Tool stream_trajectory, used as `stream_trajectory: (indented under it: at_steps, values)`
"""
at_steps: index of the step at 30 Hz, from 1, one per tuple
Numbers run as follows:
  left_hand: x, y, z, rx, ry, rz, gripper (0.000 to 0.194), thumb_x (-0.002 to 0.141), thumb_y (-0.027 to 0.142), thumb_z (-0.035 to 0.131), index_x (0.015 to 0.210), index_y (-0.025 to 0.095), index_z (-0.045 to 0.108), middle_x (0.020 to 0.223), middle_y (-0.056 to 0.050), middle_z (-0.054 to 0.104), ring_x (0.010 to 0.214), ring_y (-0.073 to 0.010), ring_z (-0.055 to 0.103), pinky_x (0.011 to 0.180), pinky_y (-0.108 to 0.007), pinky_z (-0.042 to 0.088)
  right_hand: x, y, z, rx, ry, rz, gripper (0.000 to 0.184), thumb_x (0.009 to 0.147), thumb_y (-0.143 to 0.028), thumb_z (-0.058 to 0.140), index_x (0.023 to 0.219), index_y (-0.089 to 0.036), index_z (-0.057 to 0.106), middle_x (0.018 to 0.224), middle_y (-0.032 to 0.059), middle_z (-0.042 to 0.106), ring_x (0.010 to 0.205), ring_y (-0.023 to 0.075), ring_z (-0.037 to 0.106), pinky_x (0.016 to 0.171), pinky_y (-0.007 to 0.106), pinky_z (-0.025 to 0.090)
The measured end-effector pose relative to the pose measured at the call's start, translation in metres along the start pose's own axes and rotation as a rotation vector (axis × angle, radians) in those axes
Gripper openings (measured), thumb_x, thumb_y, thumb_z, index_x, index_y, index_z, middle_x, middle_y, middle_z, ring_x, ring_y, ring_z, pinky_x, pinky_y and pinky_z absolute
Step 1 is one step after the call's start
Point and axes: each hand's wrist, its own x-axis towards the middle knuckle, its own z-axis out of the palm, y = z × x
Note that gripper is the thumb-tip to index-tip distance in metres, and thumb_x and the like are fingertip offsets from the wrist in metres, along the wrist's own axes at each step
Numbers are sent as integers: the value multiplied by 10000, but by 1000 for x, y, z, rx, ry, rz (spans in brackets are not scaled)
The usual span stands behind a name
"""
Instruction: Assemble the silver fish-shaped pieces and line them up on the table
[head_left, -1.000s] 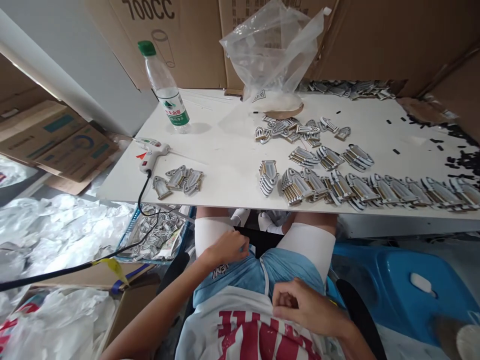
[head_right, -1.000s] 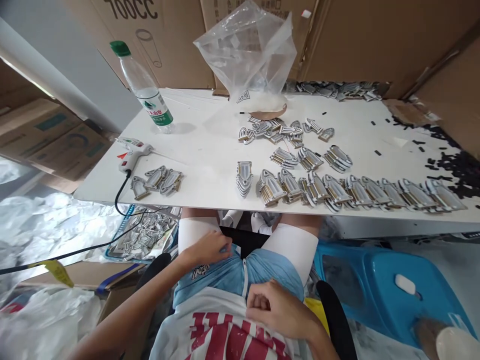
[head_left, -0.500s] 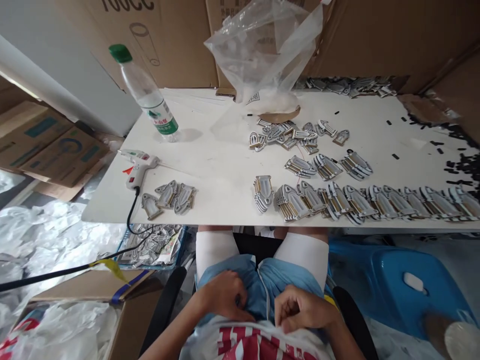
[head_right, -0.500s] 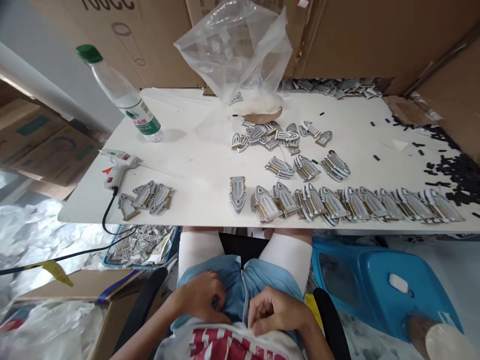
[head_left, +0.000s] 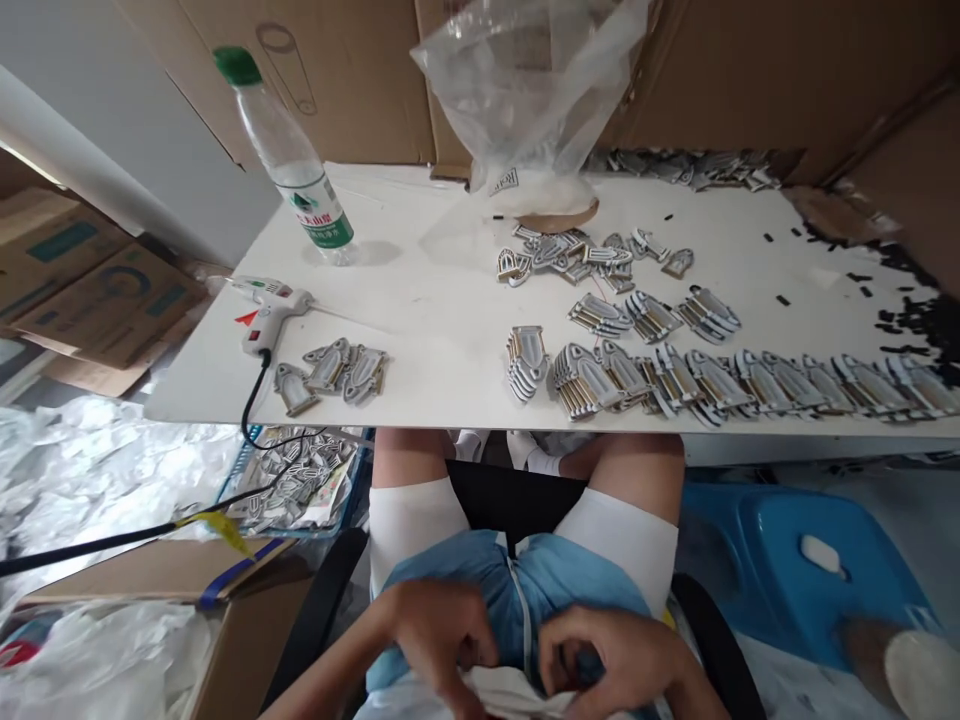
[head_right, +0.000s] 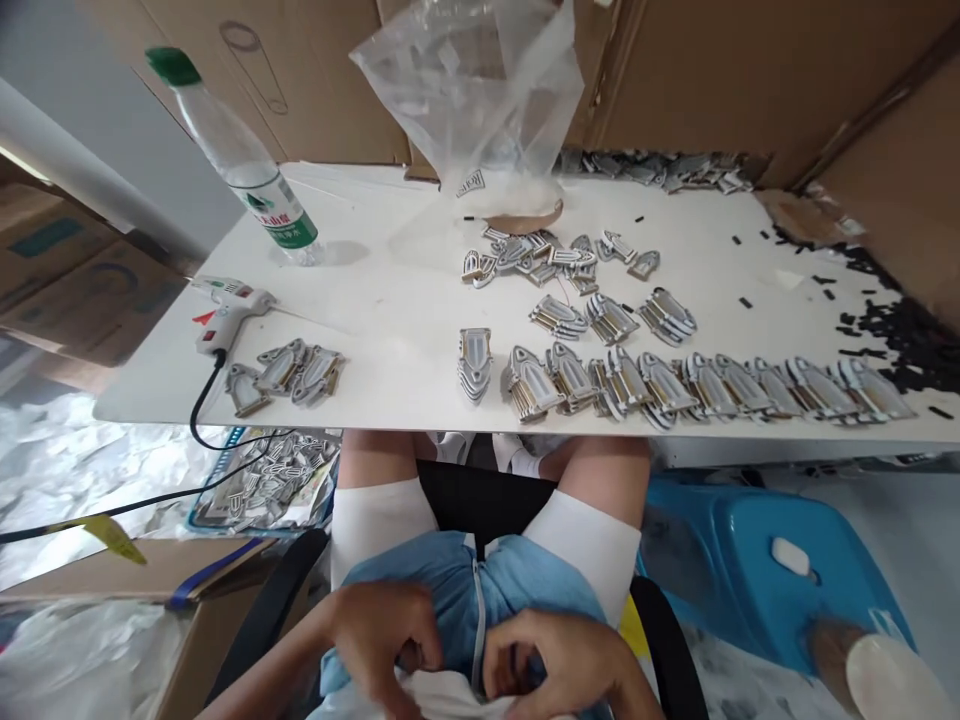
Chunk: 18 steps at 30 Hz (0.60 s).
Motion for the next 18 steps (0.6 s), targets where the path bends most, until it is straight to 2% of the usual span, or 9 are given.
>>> stream_trajectory:
  at_steps: [3,4,6,8,10,11,13,15,18]
  values:
    - [-3,11,-13,-83,104,-38,524,821,676,779,659,215,589,575,39,502,525,-126,401,514,-285,308,-1,-9,-2,-54,112,-6,457,688,-535,940,869,-261,622,806,-48,561,744,151,498,705,275,406]
    - [-4,11,-17,-63,169,-56,527,853,657,754,651,212,558,580,43,455,545,-127,377,521,-287,290,0,-9,-3,-52,141,4,478,737,-565,909,871,-251,573,745,-64,497,689,130,430,654,261,353]
    - [-3,10,-24,35,349,-105,552,946,610,653,619,210,459,587,46,344,572,-125,317,535,-296,249,4,-9,-4,-1,270,-11,495,847,-629,814,892,-250,498,673,-86,416,622,110,343,600,253,266]
    - [-2,6,-26,184,555,-176,539,1023,533,544,617,204,411,602,41,312,591,-126,298,563,-305,241,8,-8,-5,86,478,-70,506,915,-671,734,903,-261,438,646,-93,398,596,111,325,590,254,242]
    - [0,2,-26,302,672,-227,520,1042,463,517,612,196,401,596,38,312,597,-125,299,591,-312,244,11,-10,-4,123,628,-120,509,942,-676,704,894,-268,404,638,-97,366,600,117,318,600,254,246]
    - [0,1,-26,334,685,-238,523,1038,449,529,601,192,402,586,39,308,595,-124,299,599,-313,245,12,-12,-4,115,635,-123,505,946,-666,707,888,-268,403,637,-99,346,605,119,311,609,255,251]
    - [1,-1,-26,342,661,-244,539,1038,462,543,583,189,446,563,39,330,579,-122,314,599,-309,254,12,-14,-3,80,577,-99,493,933,-646,737,883,-265,429,650,-95,353,621,123,324,628,258,273]
    - [1,-1,-28,349,699,-268,543,1072,489,489,627,189,571,553,35,421,556,-126,382,598,-297,285,11,-14,-2,45,569,-84,477,935,-652,729,878,-260,462,685,-79,422,649,135,398,651,267,328]
    - [4,-2,-32,409,848,-328,552,1112,497,423,733,195,687,579,11,562,567,-144,511,609,-292,323,16,-7,-4,-17,709,-151,439,982,-660,661,893,-247,542,837,-18,602,814,186,593,759,295,452]
